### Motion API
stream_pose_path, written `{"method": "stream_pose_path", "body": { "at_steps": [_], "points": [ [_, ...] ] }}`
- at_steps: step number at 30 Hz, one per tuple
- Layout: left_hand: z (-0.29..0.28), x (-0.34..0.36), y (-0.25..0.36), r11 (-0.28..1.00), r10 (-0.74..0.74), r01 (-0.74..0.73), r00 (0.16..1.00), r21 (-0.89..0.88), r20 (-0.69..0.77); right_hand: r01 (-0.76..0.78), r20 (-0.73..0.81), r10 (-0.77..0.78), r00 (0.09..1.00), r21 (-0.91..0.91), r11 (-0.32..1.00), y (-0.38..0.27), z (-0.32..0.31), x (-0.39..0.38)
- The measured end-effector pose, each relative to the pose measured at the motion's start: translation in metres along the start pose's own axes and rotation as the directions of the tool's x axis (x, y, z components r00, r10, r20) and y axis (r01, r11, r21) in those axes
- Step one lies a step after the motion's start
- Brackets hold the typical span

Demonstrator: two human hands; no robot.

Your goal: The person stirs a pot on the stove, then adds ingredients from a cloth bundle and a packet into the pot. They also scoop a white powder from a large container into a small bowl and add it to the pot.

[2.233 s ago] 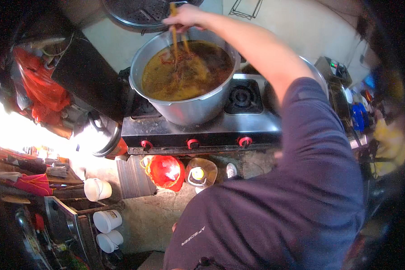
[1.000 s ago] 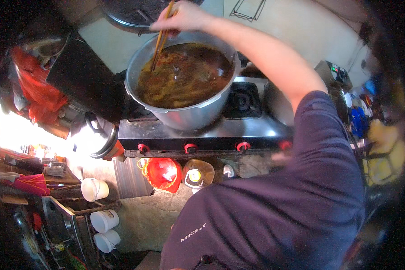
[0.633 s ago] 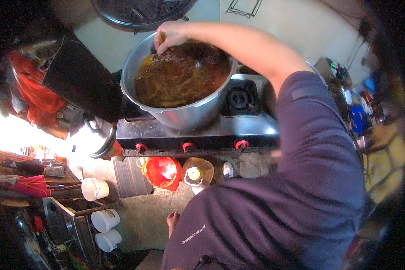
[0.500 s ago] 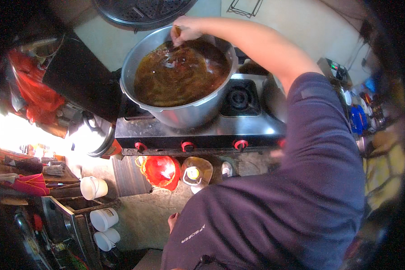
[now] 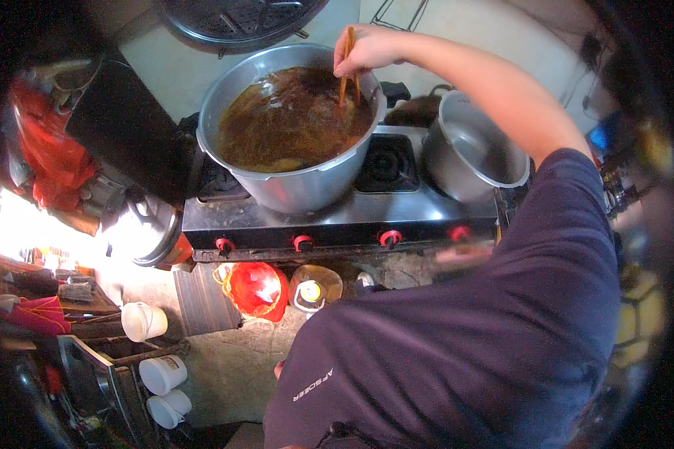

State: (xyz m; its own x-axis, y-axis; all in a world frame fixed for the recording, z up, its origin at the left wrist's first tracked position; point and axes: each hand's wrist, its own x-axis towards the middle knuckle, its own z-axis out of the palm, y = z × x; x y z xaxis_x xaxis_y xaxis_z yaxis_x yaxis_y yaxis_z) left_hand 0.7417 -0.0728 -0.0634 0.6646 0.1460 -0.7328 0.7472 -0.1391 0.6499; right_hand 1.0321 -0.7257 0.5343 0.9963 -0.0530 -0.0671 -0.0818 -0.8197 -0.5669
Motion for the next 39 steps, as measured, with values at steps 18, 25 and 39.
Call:
{"method": "stream_pose_path", "body": {
  "at_steps": [18, 25, 39],
  "points": [
    [-0.018, 0.004, 0.031, 1.000, -0.005, 0.005, 1.000, 0.029, -0.010, 0.280, -0.113, -0.276, 0.955, 0.023, 0.960, -0.039, 0.007, -0.021],
    [-0.007, -0.021, 0.050, 0.999, -0.045, 0.045, 0.999, -0.007, 0.027, 0.065, -0.161, -0.057, 0.985, 0.047, 0.997, -0.023, 0.023, -0.019],
    [-0.002, 0.002, 0.011, 0.989, -0.089, 0.092, 0.995, -0.120, 0.036, 0.232, 0.117, -0.258, 0.959, 0.197, 0.952, -0.016, -0.013, -0.045]
  ]
}}
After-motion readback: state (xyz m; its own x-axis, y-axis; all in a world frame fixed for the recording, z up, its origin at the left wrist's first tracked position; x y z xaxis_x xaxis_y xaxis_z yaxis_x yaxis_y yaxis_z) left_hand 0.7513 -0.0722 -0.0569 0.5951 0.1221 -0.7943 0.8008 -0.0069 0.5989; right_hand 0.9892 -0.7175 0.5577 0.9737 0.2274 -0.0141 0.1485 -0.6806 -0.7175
